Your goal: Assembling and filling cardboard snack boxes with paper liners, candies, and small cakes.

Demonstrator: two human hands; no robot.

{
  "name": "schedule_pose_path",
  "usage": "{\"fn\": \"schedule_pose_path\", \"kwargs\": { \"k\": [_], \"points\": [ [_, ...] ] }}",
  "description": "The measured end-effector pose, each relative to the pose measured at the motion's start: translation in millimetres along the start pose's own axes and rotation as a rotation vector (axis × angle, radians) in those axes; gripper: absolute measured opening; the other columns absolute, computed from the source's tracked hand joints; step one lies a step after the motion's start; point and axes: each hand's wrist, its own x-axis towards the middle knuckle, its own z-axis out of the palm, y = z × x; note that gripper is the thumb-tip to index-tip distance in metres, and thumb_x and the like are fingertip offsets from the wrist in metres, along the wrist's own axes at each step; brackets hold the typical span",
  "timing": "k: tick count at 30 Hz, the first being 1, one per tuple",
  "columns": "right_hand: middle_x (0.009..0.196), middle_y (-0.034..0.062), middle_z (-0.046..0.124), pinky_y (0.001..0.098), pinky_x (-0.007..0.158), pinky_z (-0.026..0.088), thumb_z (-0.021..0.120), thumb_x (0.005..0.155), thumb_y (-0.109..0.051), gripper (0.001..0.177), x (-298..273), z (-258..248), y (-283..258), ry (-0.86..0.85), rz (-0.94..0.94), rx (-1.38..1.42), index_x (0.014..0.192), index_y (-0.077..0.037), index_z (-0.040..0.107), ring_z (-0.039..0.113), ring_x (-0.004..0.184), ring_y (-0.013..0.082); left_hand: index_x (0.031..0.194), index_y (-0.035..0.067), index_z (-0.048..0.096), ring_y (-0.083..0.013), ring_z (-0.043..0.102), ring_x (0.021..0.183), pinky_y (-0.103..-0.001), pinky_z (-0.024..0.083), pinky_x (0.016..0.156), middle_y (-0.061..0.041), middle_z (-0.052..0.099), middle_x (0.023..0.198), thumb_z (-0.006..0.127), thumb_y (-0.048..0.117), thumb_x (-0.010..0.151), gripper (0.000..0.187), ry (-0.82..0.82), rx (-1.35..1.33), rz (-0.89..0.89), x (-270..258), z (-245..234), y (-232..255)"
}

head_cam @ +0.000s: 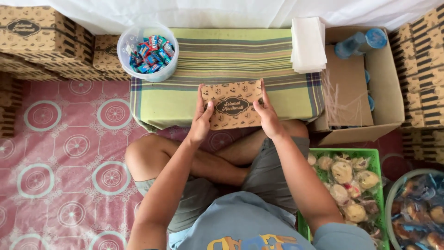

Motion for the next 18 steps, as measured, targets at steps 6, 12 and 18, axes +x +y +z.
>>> {"fn": "schedule_pose_path", "kwargs": {
  "k": [6, 12, 18],
  "points": [
    [0.174, 0.0141, 0.009, 0.0453, 0.130, 0.006, 0.055, 0.108, -0.013, 0.069, -24.6, 42.6, -45.3, 0.155, 0.082, 0.096, 0.167, -0.018, 0.020, 0.004, 0.159, 0.0275, 0.166, 0.014, 0.025, -0.0272, 0.020, 0.157, -0.049, 0.019, 0.128, -0.014, 0.025, 0.170, 0.053, 0.007, 0.108, 0.065, 0.232, -0.107, 0.113, -34.7, -11.1, -37.6],
    [0.170, 0.0228, 0.020, 0.0488, 0.129, 0.018, 0.057, 0.103, -0.011, 0.074, -54.8, 109.1, -60.1, 0.215, 0.083, 0.321, 0.166, -0.014, 0.018, 0.021, 0.157, 0.0331, 0.161, 0.011, 0.036, -0.0364, 0.040, 0.148, -0.054, 0.032, 0.122, -0.022, 0.043, 0.159, 0.049, 0.041, 0.104, 0.066, 0.654, -0.511, 0.253, -123.0, -20.3, -33.5],
    [0.167, 0.0202, 0.029, 0.0496, 0.126, 0.025, 0.056, 0.104, -0.011, 0.070, -65.2, 183.9, -15.2, 0.128, 0.070, 0.349, 0.165, -0.012, 0.022, 0.028, 0.153, 0.0297, 0.147, 0.017, 0.053, -0.0205, 0.069, 0.108, -0.039, 0.058, 0.096, -0.006, 0.066, 0.128, 0.086, 0.002, 0.077, 0.079, 1.014, -0.400, 0.157, -160.4, 4.2, -52.9]
  ]
}}
